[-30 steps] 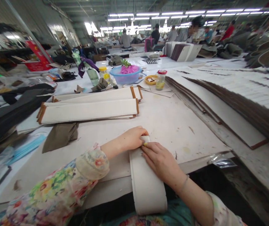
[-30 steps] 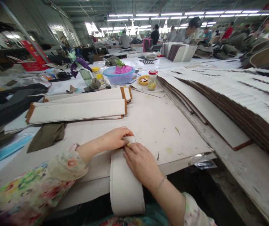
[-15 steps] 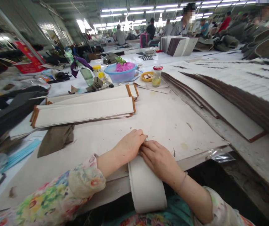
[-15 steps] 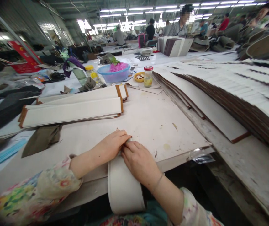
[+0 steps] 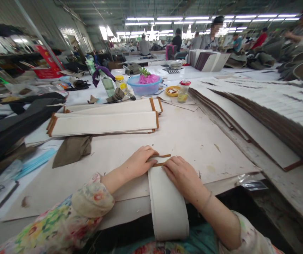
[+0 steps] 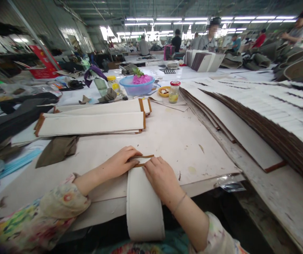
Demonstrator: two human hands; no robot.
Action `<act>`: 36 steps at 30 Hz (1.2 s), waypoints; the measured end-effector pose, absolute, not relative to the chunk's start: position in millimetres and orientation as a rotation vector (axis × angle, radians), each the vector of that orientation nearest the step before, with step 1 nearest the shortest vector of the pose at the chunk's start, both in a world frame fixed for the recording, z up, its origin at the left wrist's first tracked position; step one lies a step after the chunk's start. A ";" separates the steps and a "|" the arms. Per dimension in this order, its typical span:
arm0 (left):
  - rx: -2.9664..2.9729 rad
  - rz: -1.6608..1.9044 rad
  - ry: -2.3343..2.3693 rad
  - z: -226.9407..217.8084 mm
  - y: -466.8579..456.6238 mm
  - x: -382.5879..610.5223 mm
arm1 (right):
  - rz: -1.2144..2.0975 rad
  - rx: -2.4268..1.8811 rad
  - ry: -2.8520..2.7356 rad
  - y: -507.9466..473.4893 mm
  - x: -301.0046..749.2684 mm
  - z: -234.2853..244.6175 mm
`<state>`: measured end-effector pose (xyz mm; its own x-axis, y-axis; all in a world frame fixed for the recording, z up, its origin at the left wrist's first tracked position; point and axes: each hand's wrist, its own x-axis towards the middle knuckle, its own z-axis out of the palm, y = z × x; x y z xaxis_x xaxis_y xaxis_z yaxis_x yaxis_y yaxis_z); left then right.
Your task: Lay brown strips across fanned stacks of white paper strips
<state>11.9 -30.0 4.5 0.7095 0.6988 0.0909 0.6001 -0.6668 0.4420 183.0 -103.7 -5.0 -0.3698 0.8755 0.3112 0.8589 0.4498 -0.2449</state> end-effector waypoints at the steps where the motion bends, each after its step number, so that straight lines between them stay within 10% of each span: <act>1: 2.504 0.375 1.029 3.1 -29.0 7.8 | 0.051 -1.477 -2.314 -101.4 182.6 -4.9; 36: 2.669 0.342 1.095 7.5 -54.6 -12.1 | -0.035 -1.402 -2.385 -88.6 176.0 -12.6</act>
